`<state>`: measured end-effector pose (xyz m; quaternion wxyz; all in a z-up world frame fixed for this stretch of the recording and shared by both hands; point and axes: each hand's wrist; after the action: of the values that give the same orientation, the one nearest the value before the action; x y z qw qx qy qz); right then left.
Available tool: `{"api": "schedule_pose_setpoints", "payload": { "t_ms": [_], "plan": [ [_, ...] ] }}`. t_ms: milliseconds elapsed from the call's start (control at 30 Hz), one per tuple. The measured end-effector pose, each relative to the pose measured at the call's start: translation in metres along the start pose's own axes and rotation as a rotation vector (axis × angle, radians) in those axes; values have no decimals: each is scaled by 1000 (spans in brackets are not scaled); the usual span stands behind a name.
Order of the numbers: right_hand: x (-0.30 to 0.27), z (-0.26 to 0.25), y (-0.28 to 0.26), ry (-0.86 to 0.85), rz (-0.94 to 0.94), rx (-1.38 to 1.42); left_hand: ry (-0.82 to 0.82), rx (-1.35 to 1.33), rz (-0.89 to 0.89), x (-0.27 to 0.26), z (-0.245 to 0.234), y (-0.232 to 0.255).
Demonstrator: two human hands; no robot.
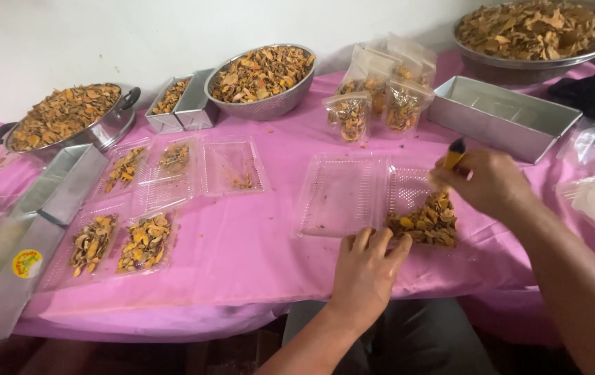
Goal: Sorting and packaging dried tea leaves into plastic containers using hands and a brush
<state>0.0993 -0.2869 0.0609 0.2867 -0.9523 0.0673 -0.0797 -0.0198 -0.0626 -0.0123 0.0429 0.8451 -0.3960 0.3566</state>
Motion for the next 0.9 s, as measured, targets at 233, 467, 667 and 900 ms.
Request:
{"api": "schedule_pose_setpoints", "payload": {
  "t_ms": [233,467,667,900],
  "plan": [
    [-35,-1,-1,-17,-88,1,26,-4,3,1,0,-4],
    [-1,8,0,-23,5,-60,-45,-51,-13,2,-5,-3],
    [-30,20,-7,17,-153,148,19,-25,-5,4,-4,-5],
    [-30,38,-15,-58,-234,197,-2,8,1,4,-2,-7]
  ]
}}
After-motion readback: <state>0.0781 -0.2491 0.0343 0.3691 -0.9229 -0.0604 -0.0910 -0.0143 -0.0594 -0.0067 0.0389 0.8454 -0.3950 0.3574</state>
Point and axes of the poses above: each hand's wrist, its own x-axis towards the middle knuckle, its own z-axis out of the palm, y = z × x, and after that the axes turned 14 degrees about z, right-handed
